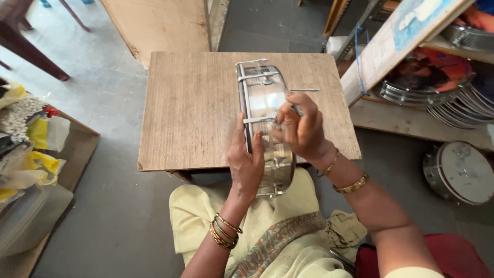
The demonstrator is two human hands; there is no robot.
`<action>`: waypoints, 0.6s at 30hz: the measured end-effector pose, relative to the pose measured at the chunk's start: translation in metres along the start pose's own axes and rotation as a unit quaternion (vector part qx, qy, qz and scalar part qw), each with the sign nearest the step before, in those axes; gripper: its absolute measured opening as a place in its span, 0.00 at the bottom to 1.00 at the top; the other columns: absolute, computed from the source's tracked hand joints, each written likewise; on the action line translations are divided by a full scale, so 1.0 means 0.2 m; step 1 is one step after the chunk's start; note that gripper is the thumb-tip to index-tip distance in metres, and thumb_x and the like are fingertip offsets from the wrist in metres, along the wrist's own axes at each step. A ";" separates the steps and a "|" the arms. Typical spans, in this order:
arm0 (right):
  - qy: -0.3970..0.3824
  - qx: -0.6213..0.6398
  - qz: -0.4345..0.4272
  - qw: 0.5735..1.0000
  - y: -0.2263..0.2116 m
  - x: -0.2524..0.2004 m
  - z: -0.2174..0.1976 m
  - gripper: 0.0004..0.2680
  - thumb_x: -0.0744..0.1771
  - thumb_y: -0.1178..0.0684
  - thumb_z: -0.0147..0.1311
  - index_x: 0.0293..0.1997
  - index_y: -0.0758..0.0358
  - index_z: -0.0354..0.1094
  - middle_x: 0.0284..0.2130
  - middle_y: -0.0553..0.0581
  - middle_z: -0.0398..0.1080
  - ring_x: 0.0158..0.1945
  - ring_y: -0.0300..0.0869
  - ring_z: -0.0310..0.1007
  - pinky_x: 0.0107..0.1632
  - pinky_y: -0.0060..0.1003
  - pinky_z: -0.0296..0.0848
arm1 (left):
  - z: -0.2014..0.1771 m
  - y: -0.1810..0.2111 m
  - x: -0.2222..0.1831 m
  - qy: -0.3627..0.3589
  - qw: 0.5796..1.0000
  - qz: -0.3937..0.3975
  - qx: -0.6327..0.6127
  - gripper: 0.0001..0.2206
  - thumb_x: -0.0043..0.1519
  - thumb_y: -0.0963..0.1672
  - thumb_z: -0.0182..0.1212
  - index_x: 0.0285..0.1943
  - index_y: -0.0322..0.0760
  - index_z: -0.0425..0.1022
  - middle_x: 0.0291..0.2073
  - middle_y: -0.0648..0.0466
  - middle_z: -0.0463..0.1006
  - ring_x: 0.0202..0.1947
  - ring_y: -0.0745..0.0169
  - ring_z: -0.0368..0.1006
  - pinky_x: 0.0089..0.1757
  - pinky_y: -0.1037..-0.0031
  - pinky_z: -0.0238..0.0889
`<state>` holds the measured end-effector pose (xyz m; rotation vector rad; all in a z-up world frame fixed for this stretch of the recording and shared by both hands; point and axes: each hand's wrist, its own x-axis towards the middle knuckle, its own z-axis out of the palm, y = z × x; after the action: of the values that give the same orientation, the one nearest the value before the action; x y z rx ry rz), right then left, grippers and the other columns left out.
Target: The person tightens bolts on the side of a drum using a wrench, turning the drum over to reach different sections.
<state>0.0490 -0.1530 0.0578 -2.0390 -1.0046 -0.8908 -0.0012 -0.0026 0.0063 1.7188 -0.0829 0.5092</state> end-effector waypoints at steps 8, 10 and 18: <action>-0.077 0.003 0.303 0.950 0.13 0.17 0.04 0.10 0.74 0.59 0.42 0.63 0.62 0.54 0.20 0.51 0.63 0.21 0.35 0.66 0.24 0.36 0.61 | 0.00 -0.03 -0.01 0.023 0.993 0.106 0.035 0.23 0.71 0.39 0.55 0.76 0.30 0.58 0.51 0.34 0.78 0.44 0.44 0.79 0.44 0.64 0.72; -0.137 0.018 0.344 0.929 0.19 0.26 0.06 0.09 0.73 0.58 0.40 0.61 0.62 0.56 0.20 0.48 0.62 0.19 0.34 0.62 0.21 0.35 0.59 | 0.01 -0.04 -0.01 0.021 0.994 0.103 0.034 0.23 0.71 0.39 0.54 0.76 0.30 0.58 0.49 0.34 0.78 0.43 0.44 0.78 0.44 0.63 0.71; -0.119 0.176 0.435 0.875 0.19 0.37 0.04 0.10 0.72 0.56 0.41 0.61 0.61 0.58 0.20 0.47 0.62 0.19 0.32 0.56 0.20 0.30 0.56 | 0.01 -0.04 0.00 0.007 0.999 0.033 0.025 0.23 0.70 0.41 0.54 0.75 0.30 0.59 0.39 0.36 0.79 0.29 0.51 0.74 0.35 0.64 0.69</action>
<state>0.1178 -0.1378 0.1019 -1.9842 -0.2338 0.0260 0.0025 -0.0034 -0.0013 1.7647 -0.1181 0.5758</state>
